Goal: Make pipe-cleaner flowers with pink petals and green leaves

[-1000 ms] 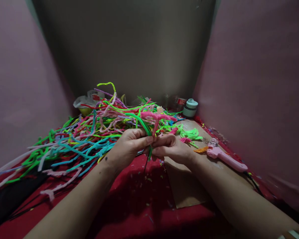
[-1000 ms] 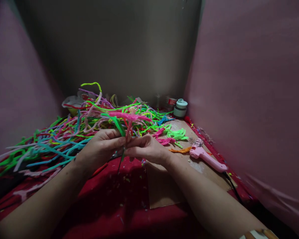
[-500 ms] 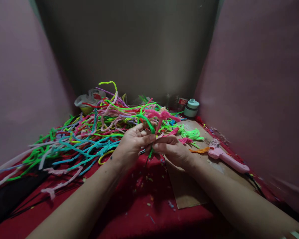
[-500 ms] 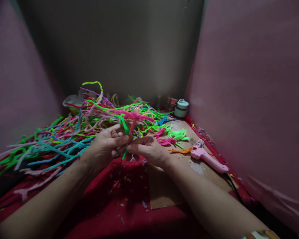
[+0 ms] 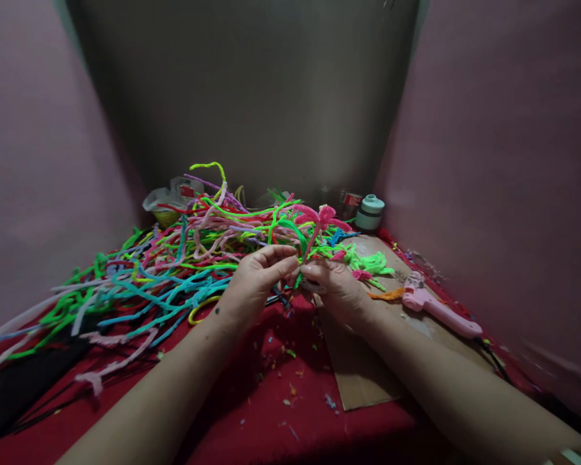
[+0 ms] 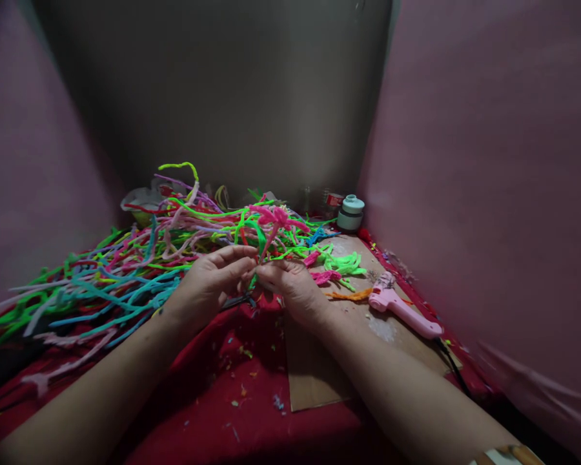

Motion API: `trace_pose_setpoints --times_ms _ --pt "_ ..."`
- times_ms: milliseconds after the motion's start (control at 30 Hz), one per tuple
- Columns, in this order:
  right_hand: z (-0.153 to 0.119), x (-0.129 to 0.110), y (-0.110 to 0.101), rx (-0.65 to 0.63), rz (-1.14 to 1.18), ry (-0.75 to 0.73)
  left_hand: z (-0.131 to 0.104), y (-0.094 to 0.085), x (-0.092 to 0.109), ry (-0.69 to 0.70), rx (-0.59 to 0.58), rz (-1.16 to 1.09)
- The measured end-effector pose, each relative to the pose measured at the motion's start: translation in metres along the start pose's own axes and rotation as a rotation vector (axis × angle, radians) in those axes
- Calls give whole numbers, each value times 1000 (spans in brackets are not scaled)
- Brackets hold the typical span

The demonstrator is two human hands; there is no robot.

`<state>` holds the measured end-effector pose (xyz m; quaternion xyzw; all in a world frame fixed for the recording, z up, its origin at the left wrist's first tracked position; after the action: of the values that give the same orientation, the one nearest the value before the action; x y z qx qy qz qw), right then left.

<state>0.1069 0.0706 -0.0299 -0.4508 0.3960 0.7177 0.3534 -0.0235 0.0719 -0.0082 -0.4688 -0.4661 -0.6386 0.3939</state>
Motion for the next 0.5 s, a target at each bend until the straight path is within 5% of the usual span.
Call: trace_pose_setpoints --times_ms 267,500 --pt "2 3 -4 181 103 51 0 0 4 104 26 309" --pt "1 6 -4 295 67 59 -7 6 -10 440 79 1168"
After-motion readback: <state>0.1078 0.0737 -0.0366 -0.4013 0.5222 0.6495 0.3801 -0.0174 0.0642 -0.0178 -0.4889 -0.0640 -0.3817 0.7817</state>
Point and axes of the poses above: each hand's wrist, its own z-axis towards the middle knuckle, its own y-axis out of the palm, x = y × z, the point moved 3 cm from there along z, towards the middle knuckle
